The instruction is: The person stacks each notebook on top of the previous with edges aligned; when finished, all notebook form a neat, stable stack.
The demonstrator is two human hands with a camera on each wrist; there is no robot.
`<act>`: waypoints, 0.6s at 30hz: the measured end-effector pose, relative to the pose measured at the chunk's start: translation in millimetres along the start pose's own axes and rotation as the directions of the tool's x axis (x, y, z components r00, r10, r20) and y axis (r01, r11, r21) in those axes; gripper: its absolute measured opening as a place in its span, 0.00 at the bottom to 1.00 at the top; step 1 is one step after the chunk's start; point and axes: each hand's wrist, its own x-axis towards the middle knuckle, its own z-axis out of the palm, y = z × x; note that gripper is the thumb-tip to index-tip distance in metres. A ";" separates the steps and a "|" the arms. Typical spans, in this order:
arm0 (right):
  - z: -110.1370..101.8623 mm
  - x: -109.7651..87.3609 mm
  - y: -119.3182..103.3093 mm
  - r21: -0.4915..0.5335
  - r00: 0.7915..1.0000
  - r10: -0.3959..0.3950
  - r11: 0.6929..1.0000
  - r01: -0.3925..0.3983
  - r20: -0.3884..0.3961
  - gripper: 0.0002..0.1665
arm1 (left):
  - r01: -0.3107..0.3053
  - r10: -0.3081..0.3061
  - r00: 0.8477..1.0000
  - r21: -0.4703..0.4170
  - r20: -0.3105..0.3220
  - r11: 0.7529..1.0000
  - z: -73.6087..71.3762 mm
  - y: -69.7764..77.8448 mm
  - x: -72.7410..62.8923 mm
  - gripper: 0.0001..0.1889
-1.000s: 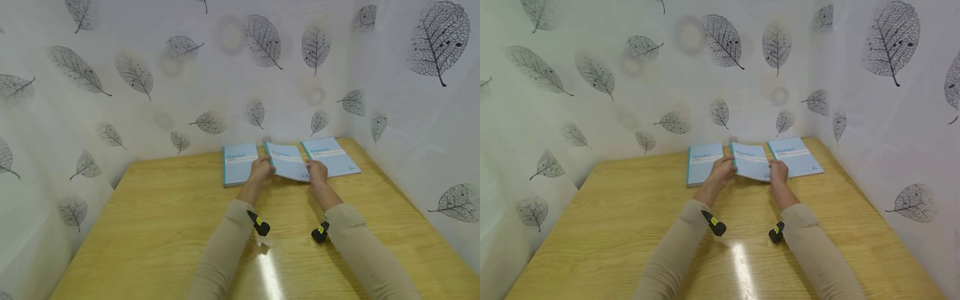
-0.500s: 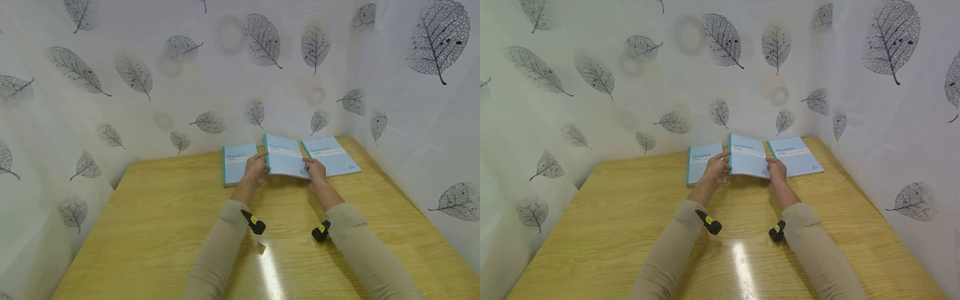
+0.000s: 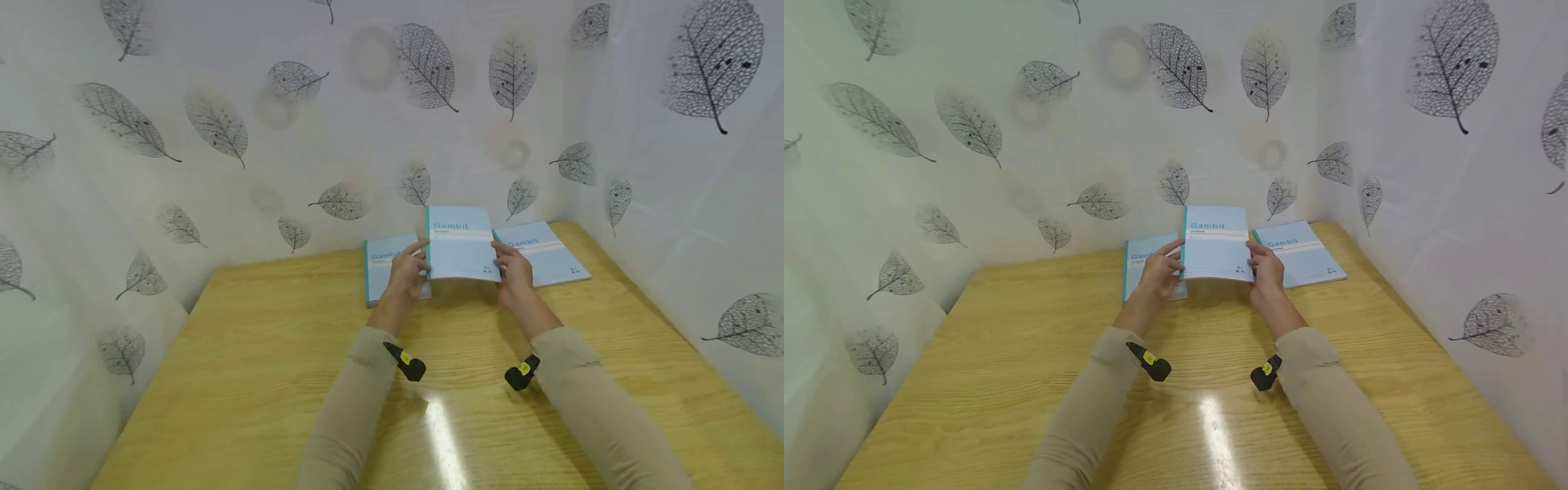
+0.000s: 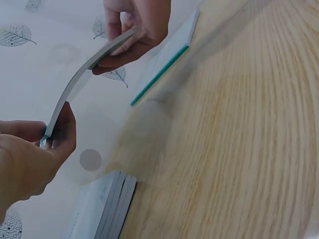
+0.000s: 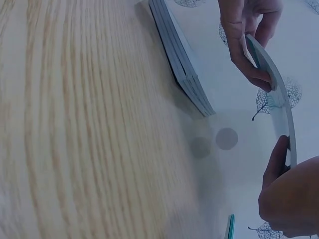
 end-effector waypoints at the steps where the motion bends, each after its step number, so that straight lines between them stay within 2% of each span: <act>1: 1.2 -0.9 -0.7 0.005 1.000 -0.001 1.000 0.001 0.009 0.34 | -0.004 0.004 1.000 -0.002 0.005 1.000 -0.9 1.8 -0.2 0.36; 6: 10.7 -1.9 -1.3 0.023 0.999 -0.009 1.000 0.008 0.045 0.33 | -0.018 0.019 1.000 -0.030 0.020 0.999 -7.7 11.2 -1.1 0.36; 11: 22.8 0.7 4.9 0.015 0.995 -0.022 1.000 0.021 0.096 0.31 | -0.018 0.018 1.000 -0.091 0.004 0.996 -20.9 18.7 -1.8 0.36; 18: 39.6 4.8 22.8 -0.024 0.993 -0.018 0.999 0.021 0.117 0.31 | -0.025 0.022 0.999 -0.059 -0.048 0.998 -44.6 25.2 -4.7 0.35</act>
